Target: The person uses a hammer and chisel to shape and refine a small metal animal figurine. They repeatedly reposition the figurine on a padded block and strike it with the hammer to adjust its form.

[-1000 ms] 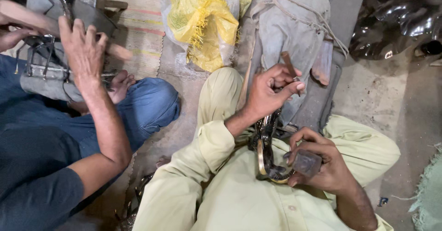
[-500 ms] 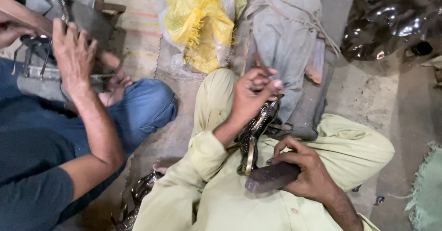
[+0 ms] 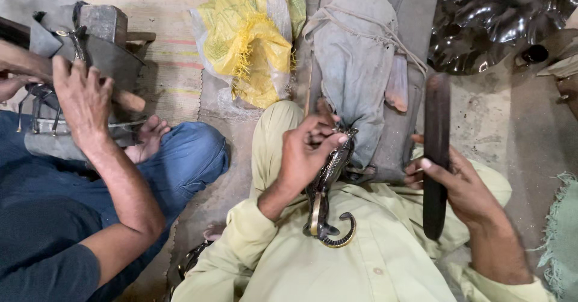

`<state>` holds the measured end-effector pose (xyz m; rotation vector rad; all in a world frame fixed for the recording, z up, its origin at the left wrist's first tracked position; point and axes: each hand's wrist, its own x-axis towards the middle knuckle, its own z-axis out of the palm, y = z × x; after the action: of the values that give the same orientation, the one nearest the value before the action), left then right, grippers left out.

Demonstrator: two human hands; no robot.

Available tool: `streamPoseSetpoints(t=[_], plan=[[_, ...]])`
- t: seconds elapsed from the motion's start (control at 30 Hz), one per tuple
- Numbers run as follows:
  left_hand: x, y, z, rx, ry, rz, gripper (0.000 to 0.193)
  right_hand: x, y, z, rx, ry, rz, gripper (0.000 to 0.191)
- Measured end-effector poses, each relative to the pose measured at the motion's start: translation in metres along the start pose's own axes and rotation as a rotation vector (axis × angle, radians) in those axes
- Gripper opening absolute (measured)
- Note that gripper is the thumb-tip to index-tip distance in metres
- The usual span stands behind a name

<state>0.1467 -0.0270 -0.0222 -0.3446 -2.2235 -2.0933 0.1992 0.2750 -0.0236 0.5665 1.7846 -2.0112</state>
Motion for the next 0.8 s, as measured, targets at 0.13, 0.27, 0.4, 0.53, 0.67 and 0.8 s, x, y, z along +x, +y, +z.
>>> streamPoseSetpoints(t=[0.13, 0.27, 0.4, 0.53, 0.67, 0.8], plan=[[0.004, 0.009, 0.009, 0.204, -0.032, 0.031, 0.027, 0.005, -0.02, -0.014, -0.279, -0.051, -0.158, 0.054], [0.003, 0.012, 0.01, 0.347, -0.018, 0.041, 0.031, 0.01, -0.039, -0.015, -0.693, -0.003, -0.498, 0.046], [0.001, 0.01, 0.012, 0.377, 0.0, 0.128, 0.03, 0.01, -0.078, 0.004, -1.035, 0.291, -0.689, 0.041], [-0.002, 0.012, 0.014, 0.369, -0.021, 0.206, 0.025, -0.005, -0.135, 0.023, -1.628, 0.25, -1.0, 0.037], [-0.001, 0.016, 0.015, 0.41, -0.035, 0.185, 0.025, -0.009, -0.165, 0.047, -2.047, 0.239, -0.867, 0.033], [0.0, 0.018, 0.015, 0.437, -0.068, 0.249, 0.024, -0.011, -0.177, 0.042, -1.748, 0.216, -0.824, 0.03]])
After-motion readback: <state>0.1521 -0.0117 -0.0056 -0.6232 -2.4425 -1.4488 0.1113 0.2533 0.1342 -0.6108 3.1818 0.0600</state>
